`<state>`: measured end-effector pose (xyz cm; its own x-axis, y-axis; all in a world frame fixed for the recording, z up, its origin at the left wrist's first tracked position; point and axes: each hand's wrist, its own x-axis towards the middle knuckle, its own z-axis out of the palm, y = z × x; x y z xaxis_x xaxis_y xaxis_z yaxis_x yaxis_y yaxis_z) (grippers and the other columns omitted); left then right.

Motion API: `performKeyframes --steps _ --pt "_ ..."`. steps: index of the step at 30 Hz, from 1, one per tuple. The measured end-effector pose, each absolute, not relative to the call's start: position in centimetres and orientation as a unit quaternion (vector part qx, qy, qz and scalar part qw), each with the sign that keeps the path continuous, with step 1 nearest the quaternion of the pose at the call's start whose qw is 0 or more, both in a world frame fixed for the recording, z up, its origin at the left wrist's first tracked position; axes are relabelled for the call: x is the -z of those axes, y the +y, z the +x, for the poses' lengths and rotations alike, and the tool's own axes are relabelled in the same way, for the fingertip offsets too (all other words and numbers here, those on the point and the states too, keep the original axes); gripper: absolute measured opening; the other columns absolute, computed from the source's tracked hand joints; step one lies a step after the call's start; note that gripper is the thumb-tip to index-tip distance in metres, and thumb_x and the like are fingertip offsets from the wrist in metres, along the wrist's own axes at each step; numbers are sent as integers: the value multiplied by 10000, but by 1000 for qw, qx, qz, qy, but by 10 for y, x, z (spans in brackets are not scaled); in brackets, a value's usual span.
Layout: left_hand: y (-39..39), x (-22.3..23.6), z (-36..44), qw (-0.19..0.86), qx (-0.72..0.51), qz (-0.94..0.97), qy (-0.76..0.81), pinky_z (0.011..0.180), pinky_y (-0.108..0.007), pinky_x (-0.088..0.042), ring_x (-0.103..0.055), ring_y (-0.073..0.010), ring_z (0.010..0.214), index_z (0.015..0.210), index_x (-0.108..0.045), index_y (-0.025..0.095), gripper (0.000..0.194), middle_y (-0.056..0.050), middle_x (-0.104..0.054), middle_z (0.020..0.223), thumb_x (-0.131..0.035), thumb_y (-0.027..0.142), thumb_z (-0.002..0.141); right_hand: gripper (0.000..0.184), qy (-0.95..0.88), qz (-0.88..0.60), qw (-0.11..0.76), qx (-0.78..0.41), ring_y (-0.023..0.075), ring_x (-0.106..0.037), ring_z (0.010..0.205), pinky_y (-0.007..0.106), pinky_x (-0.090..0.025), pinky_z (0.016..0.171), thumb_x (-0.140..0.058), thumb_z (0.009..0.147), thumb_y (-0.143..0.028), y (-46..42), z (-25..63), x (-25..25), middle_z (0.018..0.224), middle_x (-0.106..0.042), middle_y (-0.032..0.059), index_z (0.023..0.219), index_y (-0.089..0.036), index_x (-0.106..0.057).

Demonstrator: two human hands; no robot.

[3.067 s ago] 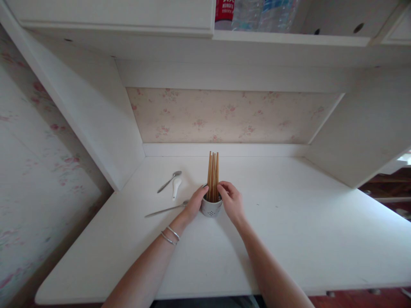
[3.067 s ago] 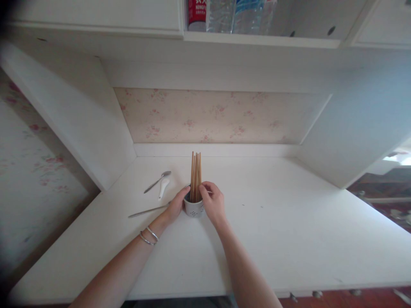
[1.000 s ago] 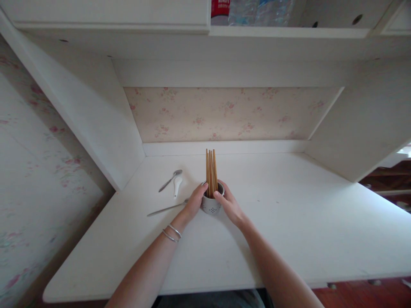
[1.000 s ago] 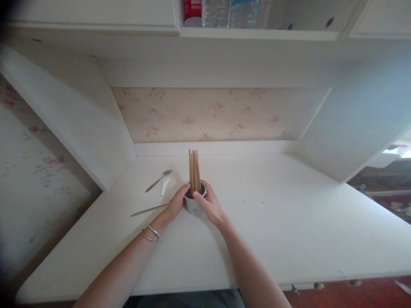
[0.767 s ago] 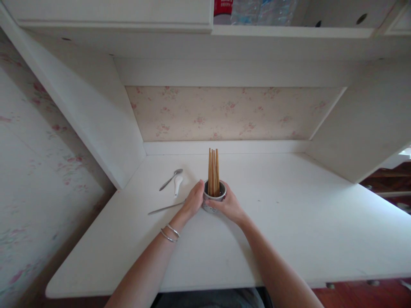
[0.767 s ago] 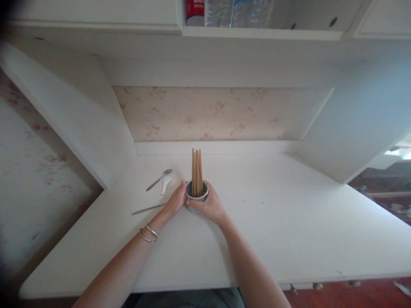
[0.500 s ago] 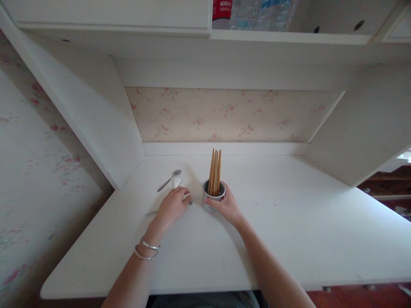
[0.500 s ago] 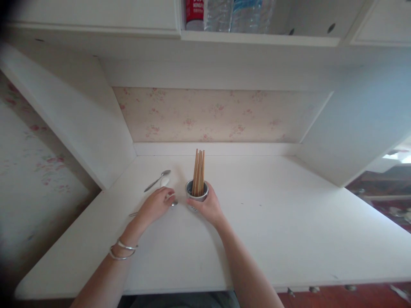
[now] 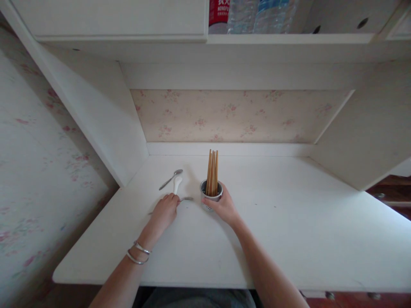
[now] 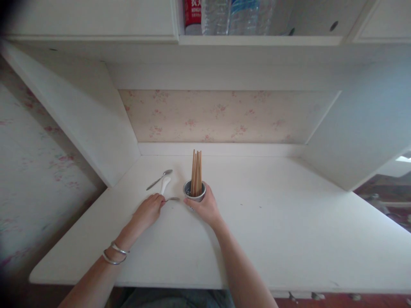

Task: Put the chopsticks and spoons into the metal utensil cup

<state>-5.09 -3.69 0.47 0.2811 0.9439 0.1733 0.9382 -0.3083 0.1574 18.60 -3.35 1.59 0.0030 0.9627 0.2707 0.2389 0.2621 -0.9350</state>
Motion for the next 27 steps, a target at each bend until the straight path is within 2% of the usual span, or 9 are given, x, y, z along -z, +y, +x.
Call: performKeyframes --steps 4,9,12,14,19,24,27 --pt "-39 -24 -45 48 -245 771 585 805 -325 -435 -595 -217 870 910 -622 145 252 -100 -645 902 -387 235 928 689 -617 -489 508 -349 256 -605 1016 426 -458 912 -776 597 -412 -33 187 -15 1119 -640 89 1197 -193 -517" --pt "-37 -92 -28 161 -458 671 561 736 -278 -480 -628 -172 767 941 -641 171 293 -50 -681 850 -530 429 859 775 -626 -504 500 -324 269 -574 1079 449 -430 950 -795 568 -414 -32 186 -9 1183 -609 94 1247 -207 -486" --pt "-31 -128 -9 280 -584 590 483 678 -265 -511 -615 -135 681 949 -641 153 348 -39 -672 826 -608 465 799 775 -632 -499 499 -320 268 -576 1073 445 -432 942 -800 568 -420 -33 186 -9 1169 -616 90 1244 -208 -488" --pt "-24 -138 6 341 -626 553 431 668 -264 -525 -607 -118 654 928 -641 137 365 -32 -663 793 -658 460 758 749 -632 -493 502 -325 266 -588 1047 438 -443 924 -802 570 -420 -33 186 -11 1140 -630 82 1222 -208 -499" --pt "-3 -111 30 396 -600 551 424 684 -282 -537 -621 -126 662 908 -657 115 376 -48 -673 776 -676 451 742 716 -629 -487 508 -331 259 -590 1046 418 -449 913 -805 585 -378 -33 187 -12 1136 -634 69 1215 -214 -506" --pt "3 -64 36 356 -529 597 487 743 -314 -514 -654 -185 774 888 -690 137 336 -75 -706 826 -626 448 778 735 -632 -477 513 -332 264 -576 1083 417 -436 935 -809 589 -355 -32 187 -10 1184 -618 75 1239 -217 -495" --pt "2 -50 35 331 -521 613 494 802 -318 -494 -649 -190 828 866 -702 158 302 -72 -706 865 -620 436 783 754 -631 -475 514 -335 271 -566 1105 425 -429 949 -813 584 -359 -32 187 -9 1210 -609 81 1249 -213 -490"
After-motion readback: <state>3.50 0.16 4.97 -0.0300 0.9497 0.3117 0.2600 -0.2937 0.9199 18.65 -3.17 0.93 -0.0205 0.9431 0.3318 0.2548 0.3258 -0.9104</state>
